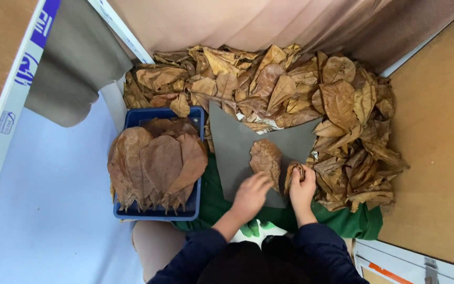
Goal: Manually smoothing out dried leaves on a flat board and stacking them into a plastic bin.
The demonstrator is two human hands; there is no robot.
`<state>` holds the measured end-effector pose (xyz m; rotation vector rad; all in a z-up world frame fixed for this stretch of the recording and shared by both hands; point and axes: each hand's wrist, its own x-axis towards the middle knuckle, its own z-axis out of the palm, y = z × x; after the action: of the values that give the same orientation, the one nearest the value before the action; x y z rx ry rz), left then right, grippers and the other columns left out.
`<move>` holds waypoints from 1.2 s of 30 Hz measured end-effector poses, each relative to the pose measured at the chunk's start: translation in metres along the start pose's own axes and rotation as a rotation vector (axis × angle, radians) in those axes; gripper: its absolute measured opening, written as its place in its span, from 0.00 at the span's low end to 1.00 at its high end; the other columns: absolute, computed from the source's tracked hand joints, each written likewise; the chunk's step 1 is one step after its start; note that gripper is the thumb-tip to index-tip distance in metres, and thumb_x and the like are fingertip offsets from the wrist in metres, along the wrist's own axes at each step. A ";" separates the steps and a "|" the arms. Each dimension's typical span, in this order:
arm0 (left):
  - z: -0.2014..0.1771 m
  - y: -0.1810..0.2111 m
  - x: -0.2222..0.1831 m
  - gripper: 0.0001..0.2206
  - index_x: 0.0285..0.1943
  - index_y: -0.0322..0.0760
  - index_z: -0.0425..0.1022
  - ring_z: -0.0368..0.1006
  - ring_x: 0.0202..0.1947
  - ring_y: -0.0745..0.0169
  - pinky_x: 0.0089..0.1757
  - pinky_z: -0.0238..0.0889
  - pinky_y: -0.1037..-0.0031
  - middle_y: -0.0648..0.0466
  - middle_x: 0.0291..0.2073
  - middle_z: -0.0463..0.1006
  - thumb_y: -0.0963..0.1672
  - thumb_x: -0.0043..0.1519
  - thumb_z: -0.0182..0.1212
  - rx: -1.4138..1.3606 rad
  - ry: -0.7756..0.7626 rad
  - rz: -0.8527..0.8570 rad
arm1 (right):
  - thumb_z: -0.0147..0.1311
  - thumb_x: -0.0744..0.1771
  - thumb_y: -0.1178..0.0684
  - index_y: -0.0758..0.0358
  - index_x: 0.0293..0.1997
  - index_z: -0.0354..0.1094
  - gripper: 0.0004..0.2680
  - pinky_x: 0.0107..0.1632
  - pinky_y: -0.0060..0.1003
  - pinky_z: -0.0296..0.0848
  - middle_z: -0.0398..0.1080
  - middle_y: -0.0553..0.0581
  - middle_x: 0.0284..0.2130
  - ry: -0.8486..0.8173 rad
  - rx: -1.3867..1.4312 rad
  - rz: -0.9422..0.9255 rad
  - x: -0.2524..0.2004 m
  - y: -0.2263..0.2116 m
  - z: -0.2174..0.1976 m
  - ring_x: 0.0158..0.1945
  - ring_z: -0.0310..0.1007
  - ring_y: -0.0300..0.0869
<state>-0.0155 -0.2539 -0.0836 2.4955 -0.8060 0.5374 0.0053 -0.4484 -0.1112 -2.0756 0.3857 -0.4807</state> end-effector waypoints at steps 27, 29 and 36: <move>-0.011 0.004 -0.036 0.33 0.76 0.28 0.60 0.54 0.73 0.42 0.67 0.47 0.52 0.40 0.70 0.64 0.53 0.66 0.54 0.067 -0.355 0.061 | 0.58 0.67 0.56 0.63 0.42 0.77 0.05 0.47 0.45 0.71 0.74 0.56 0.36 -0.313 -0.142 -0.595 0.093 -0.046 0.039 0.41 0.73 0.48; -0.010 0.004 -0.038 0.32 0.75 0.28 0.61 0.55 0.72 0.42 0.67 0.47 0.52 0.40 0.70 0.65 0.53 0.66 0.53 0.078 -0.346 0.070 | 0.51 0.66 0.58 0.59 0.38 0.77 0.06 0.44 0.40 0.73 0.74 0.52 0.31 -0.420 -0.156 -0.663 0.060 -0.070 0.018 0.37 0.73 0.43; -0.002 0.002 -0.042 0.29 0.72 0.30 0.67 0.57 0.71 0.43 0.67 0.49 0.52 0.43 0.69 0.67 0.51 0.65 0.54 0.110 -0.305 0.098 | 0.49 0.65 0.54 0.50 0.25 0.69 0.07 0.29 0.36 0.64 0.68 0.47 0.27 -0.356 -0.498 -0.895 0.064 -0.046 0.045 0.29 0.64 0.39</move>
<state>-0.0487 -0.2356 -0.1018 2.6899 -1.0414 0.2396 0.0864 -0.4203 -0.0819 -2.6997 -0.7457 -0.5382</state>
